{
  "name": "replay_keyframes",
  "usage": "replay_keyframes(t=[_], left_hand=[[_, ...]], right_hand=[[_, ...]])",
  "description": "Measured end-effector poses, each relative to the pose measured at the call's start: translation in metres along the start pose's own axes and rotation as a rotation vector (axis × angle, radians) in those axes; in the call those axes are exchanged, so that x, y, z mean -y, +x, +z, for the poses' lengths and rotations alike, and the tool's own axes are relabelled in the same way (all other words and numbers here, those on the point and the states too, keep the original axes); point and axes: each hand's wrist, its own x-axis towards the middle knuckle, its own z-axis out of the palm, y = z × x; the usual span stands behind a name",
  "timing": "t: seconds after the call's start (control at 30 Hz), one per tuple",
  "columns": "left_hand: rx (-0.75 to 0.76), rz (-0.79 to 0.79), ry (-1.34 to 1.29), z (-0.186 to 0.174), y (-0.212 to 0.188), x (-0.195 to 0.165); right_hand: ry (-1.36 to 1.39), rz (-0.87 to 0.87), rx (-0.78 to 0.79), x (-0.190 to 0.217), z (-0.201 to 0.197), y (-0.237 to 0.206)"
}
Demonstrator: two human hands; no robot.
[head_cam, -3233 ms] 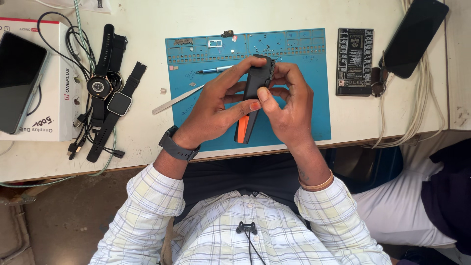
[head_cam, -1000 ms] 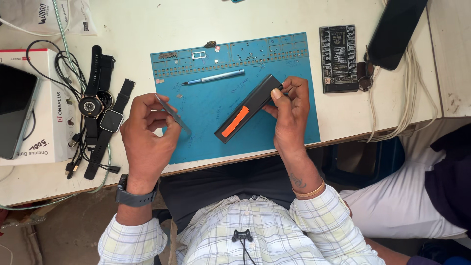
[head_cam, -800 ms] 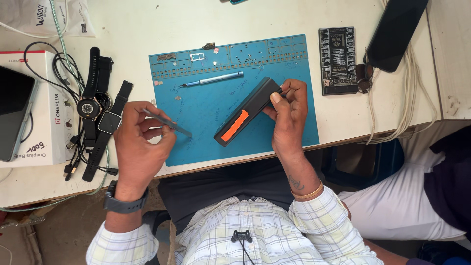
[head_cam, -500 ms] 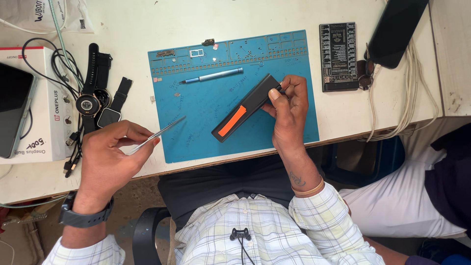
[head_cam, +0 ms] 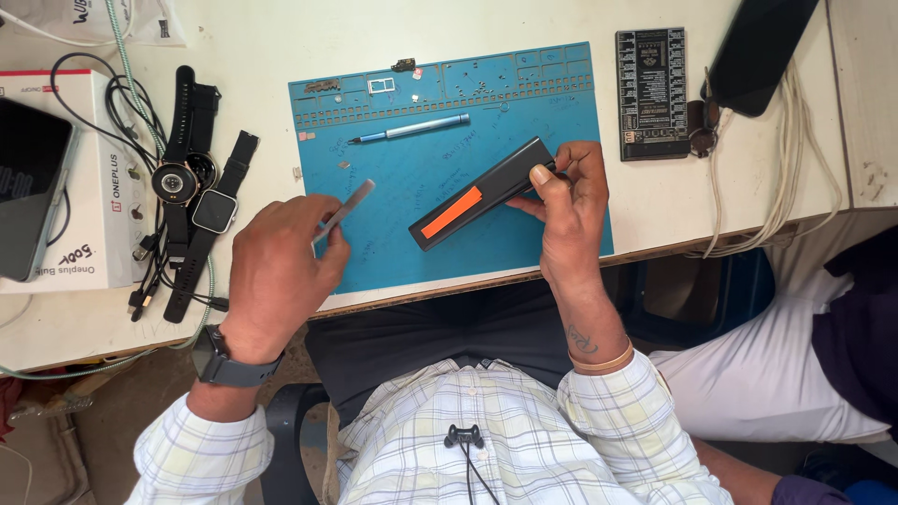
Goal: The person uses a pry tool and tweezers to separate the housing of a black power bank, revealing the internal battery. They then use the tweezers to manipulate adhesive strips and wires inside the casing.
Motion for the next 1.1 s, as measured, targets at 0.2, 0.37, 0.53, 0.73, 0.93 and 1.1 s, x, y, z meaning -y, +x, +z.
replay_keyframes(t=[0.2, 0.37, 0.53, 0.73, 0.93, 1.1], left_hand=[[0.045, -0.198, -1.185, 0.011, 0.010, -0.018], [0.016, -0.187, -1.446, 0.023, 0.009, -0.026], [-0.043, -0.192, -1.537, 0.026, 0.008, -0.030], [-0.047, -0.154, -1.589, 0.037, 0.006, -0.043], [-0.043, -0.172, -1.605, 0.043, 0.007, -0.054], [-0.046, -0.173, -1.640, 0.046, 0.003, -0.059]], right_hand=[[0.007, -0.006, -0.014, -0.005, 0.000, -0.001], [-0.011, 0.010, -0.018, -0.005, 0.000, 0.003], [-0.026, 0.023, -0.012, -0.004, 0.002, 0.008], [-0.087, 0.043, 0.001, -0.001, 0.003, 0.016], [-0.073, 0.056, 0.007, -0.001, 0.004, 0.017], [-0.066, 0.057, -0.003, -0.002, 0.005, 0.017]])
